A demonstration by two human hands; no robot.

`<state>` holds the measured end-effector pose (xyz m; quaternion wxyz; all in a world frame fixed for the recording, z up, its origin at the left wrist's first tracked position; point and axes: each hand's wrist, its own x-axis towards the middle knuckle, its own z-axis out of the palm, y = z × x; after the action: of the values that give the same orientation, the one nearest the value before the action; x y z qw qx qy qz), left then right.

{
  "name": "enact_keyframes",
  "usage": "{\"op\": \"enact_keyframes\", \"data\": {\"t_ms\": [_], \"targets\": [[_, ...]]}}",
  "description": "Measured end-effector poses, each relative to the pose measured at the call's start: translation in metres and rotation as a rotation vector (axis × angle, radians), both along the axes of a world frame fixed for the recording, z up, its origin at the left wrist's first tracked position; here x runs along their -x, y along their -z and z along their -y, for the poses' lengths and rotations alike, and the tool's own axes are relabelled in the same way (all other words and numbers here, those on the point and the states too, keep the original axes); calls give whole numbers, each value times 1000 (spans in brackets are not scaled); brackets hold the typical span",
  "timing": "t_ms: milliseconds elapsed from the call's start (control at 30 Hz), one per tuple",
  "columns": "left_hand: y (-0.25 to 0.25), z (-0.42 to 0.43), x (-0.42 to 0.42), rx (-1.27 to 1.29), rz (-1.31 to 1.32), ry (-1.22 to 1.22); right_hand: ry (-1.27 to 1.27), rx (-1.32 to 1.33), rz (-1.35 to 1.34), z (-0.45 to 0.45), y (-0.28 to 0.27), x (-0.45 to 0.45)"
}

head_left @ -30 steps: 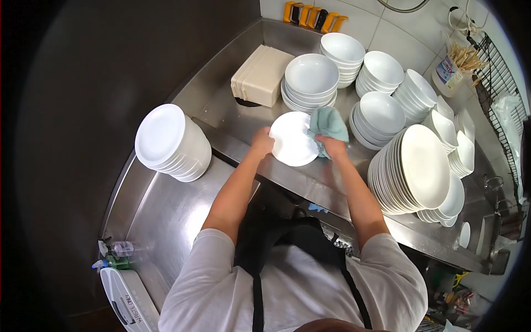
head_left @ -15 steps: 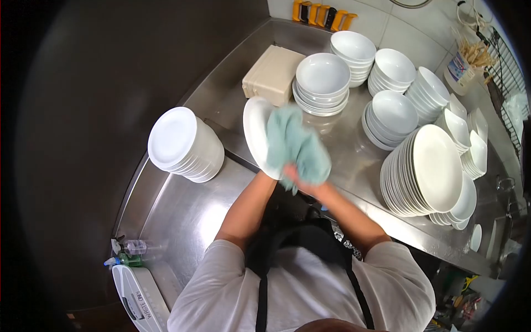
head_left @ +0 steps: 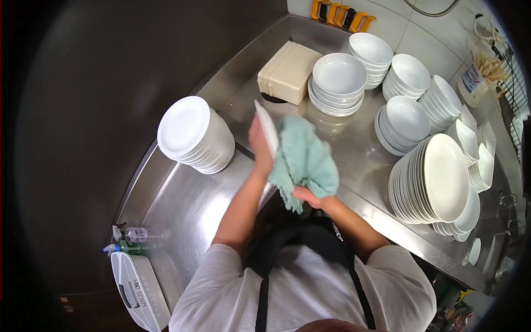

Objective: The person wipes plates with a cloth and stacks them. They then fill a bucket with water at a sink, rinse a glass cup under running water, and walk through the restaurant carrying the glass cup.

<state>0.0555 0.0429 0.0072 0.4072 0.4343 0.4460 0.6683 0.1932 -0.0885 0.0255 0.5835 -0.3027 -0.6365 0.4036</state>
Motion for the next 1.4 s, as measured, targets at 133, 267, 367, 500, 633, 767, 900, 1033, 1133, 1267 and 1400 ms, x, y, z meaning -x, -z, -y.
{"op": "enact_keyframes", "data": {"t_ms": [133,267,367,500,633,767,900,1033,1133,1267,1400], "targets": [[-54,-9,25,-85,-658,-241,290,178,151,-14,-29,-12],[-109,32,15,-158,-243,132,284,555,-733,-73,-18,-34],[-86,56,-13,-335,-78,130,172,571,-982,-66,-45,-19],[-54,67,8,-209,-91,241,157,586,-758,-66,-25,-19],[-86,76,62,-79,-439,427,107,327,-208,-84,-34,-60],[-127,85,87,35,-880,677,-281,102,422,-112,-72,-70],[-93,88,88,-161,-935,683,-298,-242,748,-101,-131,-11],[-85,107,91,338,-242,508,419,-428,968,-125,-147,-21],[-93,111,125,181,-66,199,484,-189,849,-187,-101,-93],[-89,97,192,52,-6,-267,790,-625,968,-229,-73,-148],[-103,77,225,135,0,-469,862,41,1255,-262,-40,-168]]}}
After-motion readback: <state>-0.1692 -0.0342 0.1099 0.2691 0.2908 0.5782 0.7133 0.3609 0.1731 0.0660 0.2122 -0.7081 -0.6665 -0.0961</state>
